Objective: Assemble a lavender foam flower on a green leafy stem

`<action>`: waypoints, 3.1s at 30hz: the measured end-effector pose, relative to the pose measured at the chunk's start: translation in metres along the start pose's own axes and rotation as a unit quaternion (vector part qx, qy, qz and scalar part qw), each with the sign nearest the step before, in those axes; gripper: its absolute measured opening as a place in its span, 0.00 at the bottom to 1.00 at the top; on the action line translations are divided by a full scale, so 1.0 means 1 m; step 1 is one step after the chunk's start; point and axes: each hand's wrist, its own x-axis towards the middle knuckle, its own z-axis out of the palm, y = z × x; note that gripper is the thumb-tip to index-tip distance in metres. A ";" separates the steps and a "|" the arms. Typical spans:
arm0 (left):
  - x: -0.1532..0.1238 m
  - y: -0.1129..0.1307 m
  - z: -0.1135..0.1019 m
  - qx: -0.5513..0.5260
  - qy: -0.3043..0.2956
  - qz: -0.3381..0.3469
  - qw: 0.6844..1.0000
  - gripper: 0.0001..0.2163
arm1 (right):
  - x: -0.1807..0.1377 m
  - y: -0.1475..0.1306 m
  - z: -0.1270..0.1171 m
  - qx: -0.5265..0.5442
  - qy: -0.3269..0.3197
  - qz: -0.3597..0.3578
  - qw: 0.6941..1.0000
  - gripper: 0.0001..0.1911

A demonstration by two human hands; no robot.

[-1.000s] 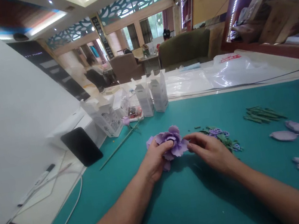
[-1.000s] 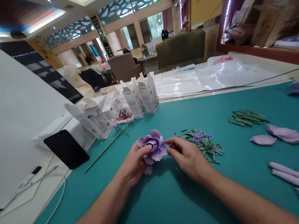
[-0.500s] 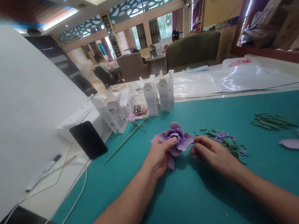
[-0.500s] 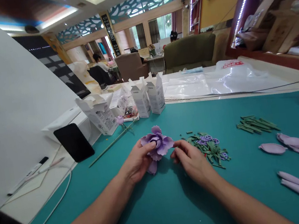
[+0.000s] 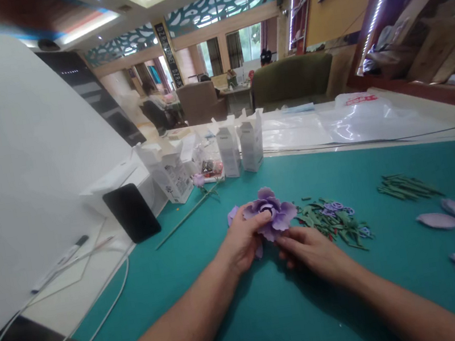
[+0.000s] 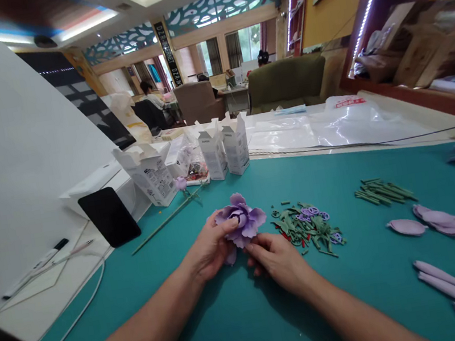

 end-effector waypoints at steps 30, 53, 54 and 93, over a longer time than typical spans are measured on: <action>0.001 0.004 -0.005 0.137 -0.004 0.013 0.990 0.18 | 0.009 0.007 -0.026 -0.065 0.110 -0.111 0.986 0.20; 0.008 0.014 -0.015 0.046 0.023 -0.023 0.998 0.20 | 0.009 0.015 -0.024 -0.027 0.081 -0.095 0.992 0.24; 0.009 0.013 -0.015 0.046 0.029 -0.019 0.998 0.20 | 0.009 0.015 -0.024 -0.020 0.082 -0.097 0.992 0.24; 0.014 0.022 -0.020 -0.069 -0.015 -0.059 0.996 0.19 | 0.001 -0.003 -0.009 0.169 0.145 -0.037 0.974 0.19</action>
